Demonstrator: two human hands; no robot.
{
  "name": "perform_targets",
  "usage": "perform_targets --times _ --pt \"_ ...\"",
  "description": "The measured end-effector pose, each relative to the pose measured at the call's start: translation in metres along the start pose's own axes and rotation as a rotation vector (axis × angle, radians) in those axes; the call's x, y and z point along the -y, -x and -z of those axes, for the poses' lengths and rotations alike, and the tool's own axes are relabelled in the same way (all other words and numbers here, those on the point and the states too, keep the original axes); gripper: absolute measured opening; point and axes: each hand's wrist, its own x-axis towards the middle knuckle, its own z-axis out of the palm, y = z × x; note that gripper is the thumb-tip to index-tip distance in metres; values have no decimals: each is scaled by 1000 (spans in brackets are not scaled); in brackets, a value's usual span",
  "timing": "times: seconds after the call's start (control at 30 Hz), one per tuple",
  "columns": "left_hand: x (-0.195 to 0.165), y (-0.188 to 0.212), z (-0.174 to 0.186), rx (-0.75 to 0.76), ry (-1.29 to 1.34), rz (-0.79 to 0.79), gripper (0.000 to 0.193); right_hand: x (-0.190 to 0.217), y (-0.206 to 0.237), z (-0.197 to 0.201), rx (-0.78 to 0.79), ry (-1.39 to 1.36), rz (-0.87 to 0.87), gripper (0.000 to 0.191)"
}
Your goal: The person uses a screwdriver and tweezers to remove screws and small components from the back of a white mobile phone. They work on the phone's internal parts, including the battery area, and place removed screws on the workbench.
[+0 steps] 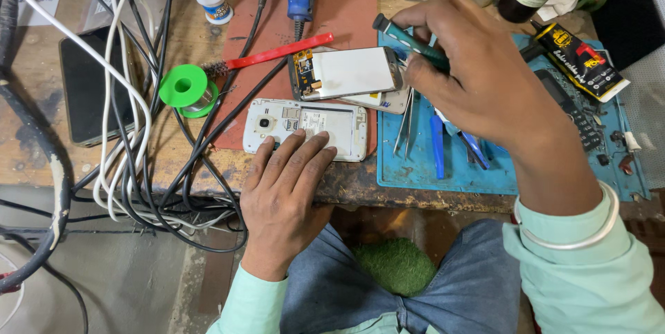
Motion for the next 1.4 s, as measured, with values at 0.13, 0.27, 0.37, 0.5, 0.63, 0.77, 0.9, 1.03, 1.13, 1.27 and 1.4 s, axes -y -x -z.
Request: perform_targets --times 0.13,0.27,0.37,0.5,0.63,0.77,0.9,1.03,1.13,1.27,1.4 --pt "0 1 1 25 -2 -6 78 26 4 3 -58 -104 -130 31" --pt "2 3 2 29 -7 -14 83 46 15 -9 -154 -330 -197 26" --pt "2 3 -1 -7 12 -16 85 51 24 -24 -266 -596 -285 37" --pt "2 6 -2 -38 7 -14 83 48 34 -42 -354 -654 -297 50" --pt "2 7 -4 -70 15 -25 74 44 36 -54 -323 -473 -254 46" --pt "3 9 -7 -72 9 -26 71 39 36 -61 -276 -397 -235 50" --pt "4 14 -10 -73 18 -17 70 38 40 -66 -155 -438 -235 76" --pt "5 19 -12 -120 -36 -21 74 43 45 -68 -240 -392 -222 73" --pt "5 21 -8 -121 -12 24 92 49 47 -67 -282 -465 -228 74" --pt "6 22 8 -93 -23 241 122 59 45 -69 -271 -665 -281 77" --pt "9 20 18 45 -47 370 129 67 38 -78 -231 -733 -241 82"
